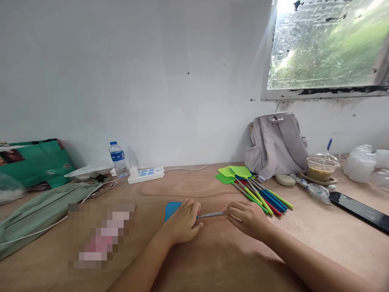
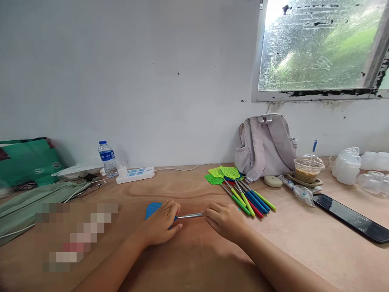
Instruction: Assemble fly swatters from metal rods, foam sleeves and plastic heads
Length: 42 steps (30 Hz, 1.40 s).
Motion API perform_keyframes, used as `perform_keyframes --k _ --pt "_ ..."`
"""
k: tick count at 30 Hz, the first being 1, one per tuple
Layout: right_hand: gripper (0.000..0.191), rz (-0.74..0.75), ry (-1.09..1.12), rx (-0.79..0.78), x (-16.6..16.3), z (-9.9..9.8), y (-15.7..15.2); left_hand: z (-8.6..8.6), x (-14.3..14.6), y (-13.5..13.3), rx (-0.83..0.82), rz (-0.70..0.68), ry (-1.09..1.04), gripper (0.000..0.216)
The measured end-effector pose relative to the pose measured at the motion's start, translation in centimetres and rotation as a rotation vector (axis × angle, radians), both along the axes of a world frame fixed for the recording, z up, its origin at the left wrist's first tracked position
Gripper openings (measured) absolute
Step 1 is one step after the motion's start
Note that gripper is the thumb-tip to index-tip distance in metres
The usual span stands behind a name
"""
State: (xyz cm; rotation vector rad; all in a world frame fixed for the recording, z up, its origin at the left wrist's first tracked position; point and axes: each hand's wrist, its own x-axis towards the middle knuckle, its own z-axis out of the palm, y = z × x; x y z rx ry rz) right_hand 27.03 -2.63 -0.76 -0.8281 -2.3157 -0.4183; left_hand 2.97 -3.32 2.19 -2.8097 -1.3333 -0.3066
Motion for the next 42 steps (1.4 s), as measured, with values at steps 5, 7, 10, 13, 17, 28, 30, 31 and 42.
perform_keyframes --k 5,7,10,13,17,28,30,31,42 --pt "0.020 -0.002 -0.035 0.075 -0.4 0.1 -0.6 -0.2 0.3 0.3 -0.043 0.057 -0.006 0.021" --pt "0.021 -0.012 -0.067 0.112 -0.7 0.3 -1.0 -0.2 0.4 0.4 -0.065 0.075 -0.009 0.021" --pt "0.023 -0.043 -0.127 0.154 -1.1 0.5 -1.5 -0.2 0.5 0.5 -0.111 0.081 -0.015 0.021" --pt "0.022 -0.056 -0.146 0.146 -1.4 0.5 -1.7 -0.2 0.5 0.5 -0.149 0.086 -0.030 0.021" --pt "0.020 -0.042 -0.161 0.116 -1.7 -0.1 -1.6 -0.4 0.6 0.5 -0.164 0.071 -0.028 0.021" --pt "0.023 -0.007 -0.092 -0.017 -1.8 -1.9 -1.2 -0.5 1.1 0.0 -0.094 0.054 0.096 0.020" --pt "0.025 0.016 -0.095 -0.036 -1.8 -2.1 -1.2 -0.7 1.0 -0.1 -0.076 0.057 0.133 0.018" --pt "0.025 0.025 -0.102 -0.050 -1.8 -2.1 -1.2 -0.8 1.1 -0.1 -0.073 0.060 0.146 0.017" --pt "0.013 -0.077 -0.284 -0.238 -2.1 -1.2 -0.7 -1.5 2.0 0.1 -0.004 0.075 0.153 0.014"
